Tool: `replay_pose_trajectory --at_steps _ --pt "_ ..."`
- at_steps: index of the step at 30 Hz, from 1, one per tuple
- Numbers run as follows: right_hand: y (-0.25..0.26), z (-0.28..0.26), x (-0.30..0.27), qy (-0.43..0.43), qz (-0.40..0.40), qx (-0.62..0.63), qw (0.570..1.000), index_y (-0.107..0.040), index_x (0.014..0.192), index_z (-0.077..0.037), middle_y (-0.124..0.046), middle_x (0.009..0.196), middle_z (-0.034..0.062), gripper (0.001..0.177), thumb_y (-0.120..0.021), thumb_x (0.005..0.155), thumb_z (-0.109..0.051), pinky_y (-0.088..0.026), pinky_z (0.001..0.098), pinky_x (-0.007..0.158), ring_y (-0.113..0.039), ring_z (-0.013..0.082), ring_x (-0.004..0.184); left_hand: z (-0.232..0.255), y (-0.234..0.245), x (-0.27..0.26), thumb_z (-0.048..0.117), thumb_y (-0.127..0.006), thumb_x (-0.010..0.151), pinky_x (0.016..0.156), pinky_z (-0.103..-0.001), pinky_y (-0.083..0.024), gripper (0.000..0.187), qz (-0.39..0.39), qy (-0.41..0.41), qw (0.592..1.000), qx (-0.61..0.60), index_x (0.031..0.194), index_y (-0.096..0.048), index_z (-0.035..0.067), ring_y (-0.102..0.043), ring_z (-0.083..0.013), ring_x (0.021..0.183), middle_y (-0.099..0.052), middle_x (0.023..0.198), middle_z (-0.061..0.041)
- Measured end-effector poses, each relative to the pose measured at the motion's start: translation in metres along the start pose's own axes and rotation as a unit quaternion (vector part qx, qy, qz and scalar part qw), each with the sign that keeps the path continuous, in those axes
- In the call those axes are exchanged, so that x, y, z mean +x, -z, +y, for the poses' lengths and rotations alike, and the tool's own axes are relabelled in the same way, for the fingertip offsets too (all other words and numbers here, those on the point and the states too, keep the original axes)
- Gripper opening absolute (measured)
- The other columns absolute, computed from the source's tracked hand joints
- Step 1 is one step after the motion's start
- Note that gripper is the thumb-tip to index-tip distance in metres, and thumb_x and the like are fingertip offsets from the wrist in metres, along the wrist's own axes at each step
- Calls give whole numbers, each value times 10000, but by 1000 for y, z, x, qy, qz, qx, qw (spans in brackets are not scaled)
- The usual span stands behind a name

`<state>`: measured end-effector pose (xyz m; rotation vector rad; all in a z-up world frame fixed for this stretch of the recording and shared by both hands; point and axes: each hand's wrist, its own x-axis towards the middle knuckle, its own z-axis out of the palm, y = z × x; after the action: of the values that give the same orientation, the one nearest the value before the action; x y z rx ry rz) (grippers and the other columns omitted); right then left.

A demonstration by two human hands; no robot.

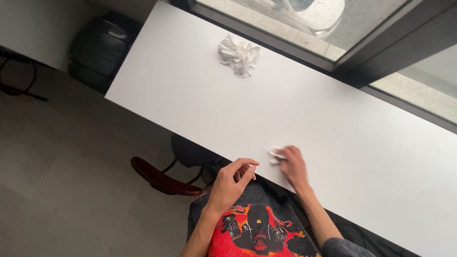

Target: Wiping a white table and desk surface using a tissue

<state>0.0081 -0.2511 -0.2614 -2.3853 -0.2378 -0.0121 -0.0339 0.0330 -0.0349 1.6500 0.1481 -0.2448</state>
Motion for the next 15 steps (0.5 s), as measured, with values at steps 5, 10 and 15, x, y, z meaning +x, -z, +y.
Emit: replay_pose_trajectory --at_steps 5,10,15 --pt "119 112 -99 -107 104 -43 988 -767 1109 -102 -710 1102 167 346 -676 865 125 -522 500 1084 -679 416 1160 10 -17 8 179 -713 1063 664 -298 -560 164 -32 -1 999 3 1178 -823 143 -697 -181 712 -800 792 -72" --pt "226 219 -185 -275 304 -8 912 -711 1210 -33 -674 1308 140 352 -762 938 185 -603 355 947 -775 314 1127 31 -23 17 281 -639 1071 651 -262 -473 202 -81 66 994 44 1147 -808 200 -494 -69 643 -733 785 47" --pt "250 263 -206 -364 326 -231 842 -795 1107 -12 -741 1185 176 249 -961 1103 -199 -544 516 938 -705 381 1063 29 -25 20 299 -633 1069 625 -264 -472 218 -88 52 993 52 1156 -803 193 -490 -67 615 -740 782 43"
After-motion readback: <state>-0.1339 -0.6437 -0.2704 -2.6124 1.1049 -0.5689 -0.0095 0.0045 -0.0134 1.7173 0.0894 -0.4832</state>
